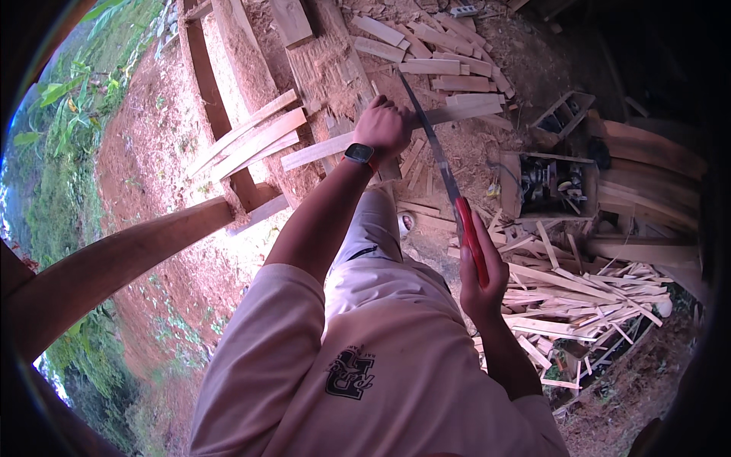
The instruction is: The person uses a red-handled knife to cut thin wooden strips on a wooden workbench. They repeatedly position the strips, slice them, and set the cut pieces aside.
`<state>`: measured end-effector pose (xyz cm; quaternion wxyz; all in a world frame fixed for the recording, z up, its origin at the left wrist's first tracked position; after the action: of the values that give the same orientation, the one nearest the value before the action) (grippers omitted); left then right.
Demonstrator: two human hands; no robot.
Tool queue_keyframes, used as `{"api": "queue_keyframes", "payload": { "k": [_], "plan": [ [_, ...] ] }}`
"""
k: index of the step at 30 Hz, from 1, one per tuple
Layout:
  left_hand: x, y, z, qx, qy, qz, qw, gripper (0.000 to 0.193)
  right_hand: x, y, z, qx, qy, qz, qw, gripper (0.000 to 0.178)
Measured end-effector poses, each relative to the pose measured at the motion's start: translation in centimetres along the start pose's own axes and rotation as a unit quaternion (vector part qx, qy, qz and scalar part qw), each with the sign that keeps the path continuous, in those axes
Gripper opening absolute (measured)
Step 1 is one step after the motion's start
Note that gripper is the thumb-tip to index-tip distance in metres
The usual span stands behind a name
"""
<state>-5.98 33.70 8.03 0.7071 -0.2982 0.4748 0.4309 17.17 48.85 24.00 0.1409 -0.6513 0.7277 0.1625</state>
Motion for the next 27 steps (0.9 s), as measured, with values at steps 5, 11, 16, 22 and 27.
{"api": "queue_keyframes", "payload": {
  "k": [5, 11, 16, 22, 27],
  "plan": [
    [1.0, 0.3, -0.6, 0.014, -0.008, 0.031, 0.999, 0.016, 1.1, 0.2, 1.2, -0.021, 0.011, -0.008, 1.0, 0.054],
    [0.4, 0.2, -0.4, 0.019, -0.002, 0.029, 0.999, 0.014, 4.4, 6.9, 6.0, -0.05, 0.034, 0.009, 0.998, 0.055],
    [0.2, 0.3, -0.2, 0.011, -0.003, 0.009, 1.0, 0.015, 5.0, 4.9, 7.2, -0.061, 0.044, 0.022, 0.997, 0.055],
    [0.9, 0.2, -0.8, 0.018, 0.025, 0.012, 0.999, 0.018, -0.2, -5.0, 4.4, 0.024, 0.061, -0.008, 0.998, 0.054],
    [0.8, 0.3, -1.0, 0.055, -0.024, 0.079, 0.995, 0.012, 0.7, -1.9, 5.0, 0.008, 0.064, -0.003, 0.998, 0.055]
  ]
}}
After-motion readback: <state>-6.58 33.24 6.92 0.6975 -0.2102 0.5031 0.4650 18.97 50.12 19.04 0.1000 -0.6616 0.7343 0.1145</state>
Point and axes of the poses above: each hand's wrist, its own y-axis towards the middle knuckle, its own x-axis out of the palm, z = x × y, the point moved 5 cm from there along y, towards the middle knuckle, and after that the axes turned 9 degrees about -x, right-handed, at the moved point
